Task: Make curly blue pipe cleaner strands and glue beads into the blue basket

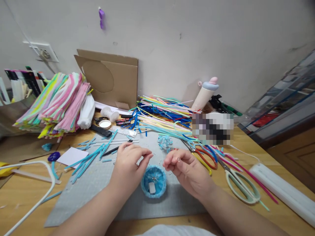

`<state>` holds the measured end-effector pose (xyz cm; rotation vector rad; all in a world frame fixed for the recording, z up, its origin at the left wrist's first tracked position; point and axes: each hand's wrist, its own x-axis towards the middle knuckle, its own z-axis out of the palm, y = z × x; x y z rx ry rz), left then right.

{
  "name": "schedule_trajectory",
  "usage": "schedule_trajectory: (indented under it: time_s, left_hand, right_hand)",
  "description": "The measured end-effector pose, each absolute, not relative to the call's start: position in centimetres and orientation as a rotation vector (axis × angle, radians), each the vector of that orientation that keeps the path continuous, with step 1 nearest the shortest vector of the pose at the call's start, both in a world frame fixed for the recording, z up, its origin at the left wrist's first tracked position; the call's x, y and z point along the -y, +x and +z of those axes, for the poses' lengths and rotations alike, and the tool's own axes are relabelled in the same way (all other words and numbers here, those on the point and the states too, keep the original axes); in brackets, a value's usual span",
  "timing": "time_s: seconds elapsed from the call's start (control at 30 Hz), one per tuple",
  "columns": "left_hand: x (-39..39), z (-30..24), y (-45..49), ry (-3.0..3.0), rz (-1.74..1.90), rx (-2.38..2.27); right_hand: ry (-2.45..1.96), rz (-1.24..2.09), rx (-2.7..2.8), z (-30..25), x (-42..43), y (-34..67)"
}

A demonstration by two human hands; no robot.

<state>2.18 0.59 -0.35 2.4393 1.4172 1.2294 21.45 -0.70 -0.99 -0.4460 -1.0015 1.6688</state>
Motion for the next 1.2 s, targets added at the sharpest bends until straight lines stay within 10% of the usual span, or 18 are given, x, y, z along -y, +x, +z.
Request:
schedule_trajectory:
  time_s: [0.9,1.2]
  left_hand:
    - [-1.8,-1.5,1.8,1.53,1.23,-1.483]
    - [-2.2,-1.7,1.8,1.359,1.487,-1.378]
  right_hand:
    - [-0.389,0.991,2.003,-1.8,1.5,21.8]
    - [-0.487,1.354,1.398,-1.5,1.7,21.6]
